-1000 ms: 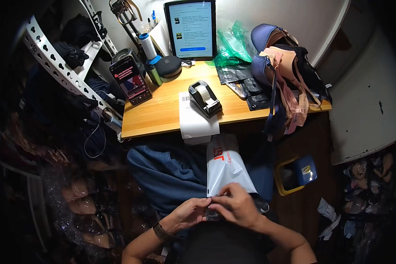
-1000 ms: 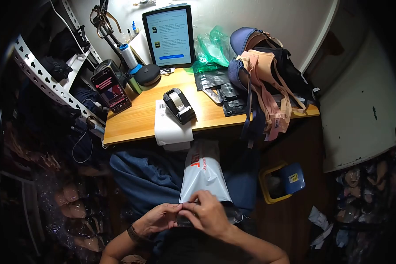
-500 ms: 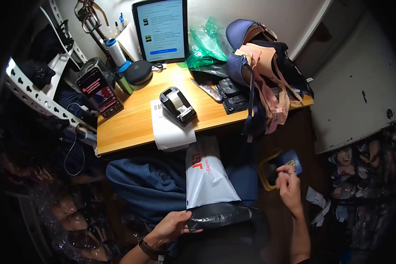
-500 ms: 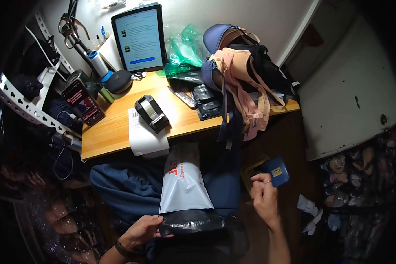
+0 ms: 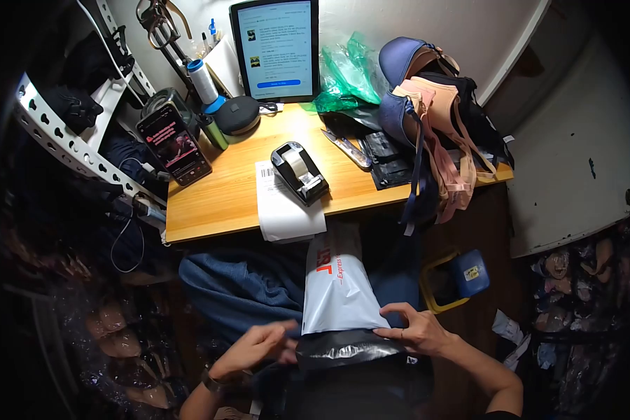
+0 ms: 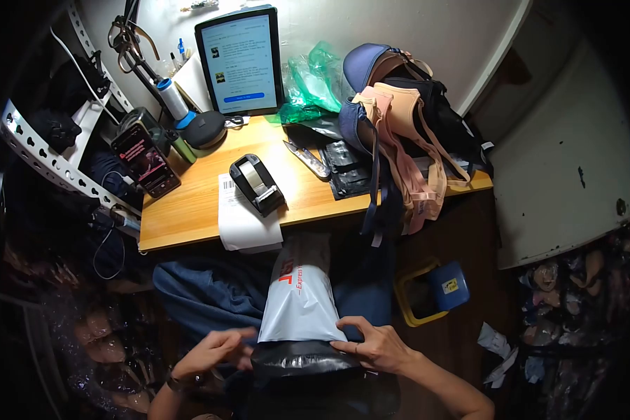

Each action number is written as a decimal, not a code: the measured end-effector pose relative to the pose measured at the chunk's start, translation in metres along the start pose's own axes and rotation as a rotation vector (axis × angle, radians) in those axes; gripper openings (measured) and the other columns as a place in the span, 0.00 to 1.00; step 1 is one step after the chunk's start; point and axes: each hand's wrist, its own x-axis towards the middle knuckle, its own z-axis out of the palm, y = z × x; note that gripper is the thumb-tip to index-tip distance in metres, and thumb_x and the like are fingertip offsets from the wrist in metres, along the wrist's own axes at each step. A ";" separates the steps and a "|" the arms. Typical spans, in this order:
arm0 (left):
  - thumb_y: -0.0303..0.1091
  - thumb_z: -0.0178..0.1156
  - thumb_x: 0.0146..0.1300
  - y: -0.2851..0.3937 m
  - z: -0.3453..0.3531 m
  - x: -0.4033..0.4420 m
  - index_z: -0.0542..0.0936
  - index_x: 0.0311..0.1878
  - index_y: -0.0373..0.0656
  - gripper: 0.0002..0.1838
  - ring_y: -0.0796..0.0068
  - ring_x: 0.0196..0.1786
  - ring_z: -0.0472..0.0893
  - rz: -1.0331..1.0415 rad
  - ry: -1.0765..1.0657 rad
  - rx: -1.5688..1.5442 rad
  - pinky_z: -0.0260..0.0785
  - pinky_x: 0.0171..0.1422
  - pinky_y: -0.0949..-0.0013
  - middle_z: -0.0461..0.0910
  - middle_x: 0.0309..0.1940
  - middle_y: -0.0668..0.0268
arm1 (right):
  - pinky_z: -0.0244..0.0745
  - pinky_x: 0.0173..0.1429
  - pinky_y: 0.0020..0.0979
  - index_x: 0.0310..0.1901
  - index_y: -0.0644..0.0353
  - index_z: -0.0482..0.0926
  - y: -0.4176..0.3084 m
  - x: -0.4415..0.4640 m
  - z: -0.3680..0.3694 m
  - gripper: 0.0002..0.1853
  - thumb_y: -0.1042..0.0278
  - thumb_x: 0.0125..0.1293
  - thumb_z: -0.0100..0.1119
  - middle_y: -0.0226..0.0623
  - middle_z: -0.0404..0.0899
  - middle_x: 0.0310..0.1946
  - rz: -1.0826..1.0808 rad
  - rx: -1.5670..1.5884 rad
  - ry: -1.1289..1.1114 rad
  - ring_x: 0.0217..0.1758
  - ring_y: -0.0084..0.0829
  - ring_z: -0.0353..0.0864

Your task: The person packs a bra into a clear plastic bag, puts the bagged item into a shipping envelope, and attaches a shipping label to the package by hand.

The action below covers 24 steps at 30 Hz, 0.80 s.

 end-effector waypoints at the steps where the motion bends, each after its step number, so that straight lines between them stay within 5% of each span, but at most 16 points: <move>1: 0.33 0.53 0.66 0.004 0.000 0.008 0.67 0.59 0.32 0.21 0.67 0.38 0.82 0.003 0.006 0.003 0.75 0.51 0.63 0.78 0.40 0.59 | 0.75 0.28 0.24 0.50 0.42 0.79 -0.001 -0.001 0.001 0.29 0.76 0.40 0.65 0.35 0.72 0.50 0.005 0.033 0.032 0.26 0.28 0.77; 4: 0.26 0.59 0.57 0.014 0.012 0.040 0.71 0.59 0.41 0.24 0.61 0.40 0.82 1.295 0.368 1.597 0.74 0.49 0.64 0.78 0.41 0.59 | 0.76 0.30 0.23 0.49 0.43 0.80 0.002 -0.009 0.009 0.29 0.77 0.40 0.65 0.37 0.72 0.54 0.003 0.083 0.067 0.29 0.28 0.79; 8: 0.22 0.61 0.49 -0.002 0.021 0.046 0.77 0.53 0.44 0.24 0.61 0.41 0.81 1.326 0.025 1.362 0.72 0.52 0.65 0.79 0.39 0.60 | 0.78 0.32 0.24 0.48 0.48 0.80 0.008 -0.020 0.013 0.26 0.79 0.43 0.62 0.39 0.73 0.55 0.063 0.190 0.066 0.37 0.32 0.83; 10: 0.22 0.61 0.50 -0.011 0.020 0.046 0.78 0.51 0.44 0.21 0.64 0.39 0.81 1.292 0.015 1.303 0.72 0.50 0.66 0.80 0.37 0.61 | 0.78 0.36 0.23 0.45 0.53 0.82 0.008 -0.025 0.014 0.23 0.81 0.43 0.57 0.40 0.78 0.50 0.158 0.335 0.021 0.44 0.34 0.83; 13: 0.23 0.59 0.53 -0.019 0.017 0.043 0.80 0.47 0.44 0.16 0.69 0.36 0.80 1.222 0.031 1.195 0.72 0.47 0.68 0.81 0.33 0.63 | 0.76 0.34 0.23 0.42 0.58 0.82 0.015 -0.021 0.029 0.19 0.82 0.46 0.54 0.38 0.81 0.41 0.143 0.516 0.183 0.39 0.29 0.82; 15: 0.25 0.57 0.56 -0.023 0.017 0.044 0.80 0.43 0.42 0.10 0.72 0.29 0.77 1.111 0.096 1.093 0.70 0.39 0.70 0.79 0.27 0.63 | 0.75 0.33 0.22 0.40 0.60 0.82 0.023 -0.018 0.038 0.17 0.82 0.47 0.52 0.37 0.82 0.37 0.130 0.607 0.260 0.36 0.26 0.82; 18: 0.29 0.55 0.61 -0.029 0.029 0.055 0.80 0.39 0.40 0.07 0.75 0.24 0.73 0.929 0.250 0.911 0.67 0.32 0.72 0.77 0.22 0.63 | 0.70 0.30 0.23 0.33 0.64 0.81 0.036 -0.021 0.047 0.06 0.73 0.60 0.56 0.33 0.80 0.24 0.472 0.677 0.197 0.27 0.21 0.76; 20: 0.34 0.53 0.65 -0.032 0.040 0.065 0.80 0.35 0.38 0.10 0.78 0.20 0.69 0.666 0.497 0.653 0.62 0.27 0.73 0.75 0.18 0.62 | 0.67 0.29 0.23 0.31 0.64 0.80 0.038 -0.012 0.061 0.09 0.69 0.63 0.54 0.30 0.78 0.22 0.583 0.758 0.256 0.25 0.19 0.73; 24: 0.41 0.53 0.66 -0.040 0.040 0.097 0.78 0.34 0.36 0.16 0.81 0.19 0.65 0.521 0.648 0.444 0.60 0.25 0.73 0.72 0.16 0.63 | 0.61 0.26 0.23 0.26 0.65 0.77 0.042 0.012 0.090 0.19 0.59 0.69 0.49 0.23 0.72 0.18 0.853 0.966 0.380 0.22 0.16 0.66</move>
